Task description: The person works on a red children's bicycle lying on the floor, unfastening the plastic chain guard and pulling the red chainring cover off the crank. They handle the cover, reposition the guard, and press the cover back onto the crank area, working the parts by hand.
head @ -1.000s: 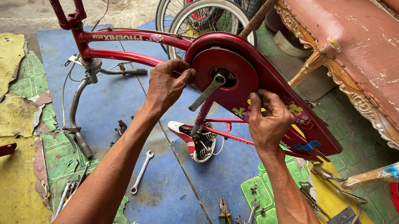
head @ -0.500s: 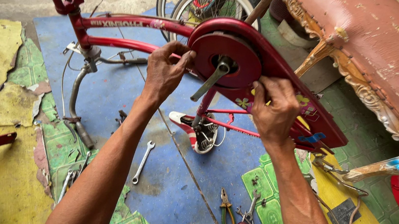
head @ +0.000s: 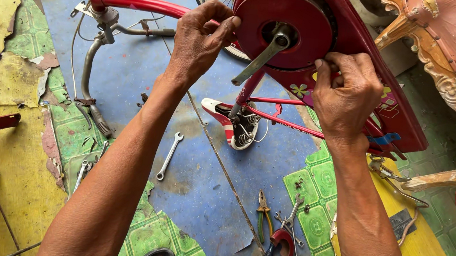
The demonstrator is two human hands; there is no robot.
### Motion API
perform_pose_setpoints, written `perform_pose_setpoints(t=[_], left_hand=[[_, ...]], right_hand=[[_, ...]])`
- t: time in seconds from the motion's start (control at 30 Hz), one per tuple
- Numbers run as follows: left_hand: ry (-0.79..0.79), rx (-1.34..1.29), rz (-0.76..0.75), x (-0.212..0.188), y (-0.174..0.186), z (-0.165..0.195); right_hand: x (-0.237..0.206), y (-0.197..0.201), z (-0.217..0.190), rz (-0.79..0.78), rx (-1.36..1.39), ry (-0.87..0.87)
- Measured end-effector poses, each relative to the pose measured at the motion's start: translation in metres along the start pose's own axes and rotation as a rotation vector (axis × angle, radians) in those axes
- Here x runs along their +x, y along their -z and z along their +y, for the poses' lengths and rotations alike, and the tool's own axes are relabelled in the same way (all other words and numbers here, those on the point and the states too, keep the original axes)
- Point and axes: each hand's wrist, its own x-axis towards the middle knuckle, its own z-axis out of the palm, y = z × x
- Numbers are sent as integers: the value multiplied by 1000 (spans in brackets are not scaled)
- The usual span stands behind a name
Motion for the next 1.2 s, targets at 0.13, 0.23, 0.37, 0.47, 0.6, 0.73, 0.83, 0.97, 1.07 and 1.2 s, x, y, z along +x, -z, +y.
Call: perform_pose_setpoints(t=[0.13, 0.23, 0.37, 0.47, 0.6, 0.73, 0.83, 0.97, 1.07, 1.2], left_hand=[[-24, 38, -10, 0, 0, -1], [-28, 84, -12, 0, 1, -3], [-67, 93, -28, 0, 1, -4], [-86, 101, -37, 0, 1, -5], [-101, 111, -39, -2, 1, -8], [-105, 107, -42, -2, 0, -9], [-98, 99, -35, -3, 0, -9], [-105, 93, -9, -1, -3, -10], [-115, 141, 21, 0, -4, -11], [-88, 135, 19, 0, -5, -12]], right_hand=[[-1, -2, 1, -4, -15, -9], [-2, -3, 3, -16, 8, -13], [-4, -3, 5, -22, -19, -15], [-4, -2, 7, -25, -28, -16], [-5, -2, 9, -39, -45, 1], [-5, -2, 12, -44, -48, 15], [-6, -3, 14, -48, -63, 16], [-6, -5, 16, -55, -53, 2], [-6, -6, 17, -37, -48, 17], [-7, -7, 16, -16, -66, 16]])
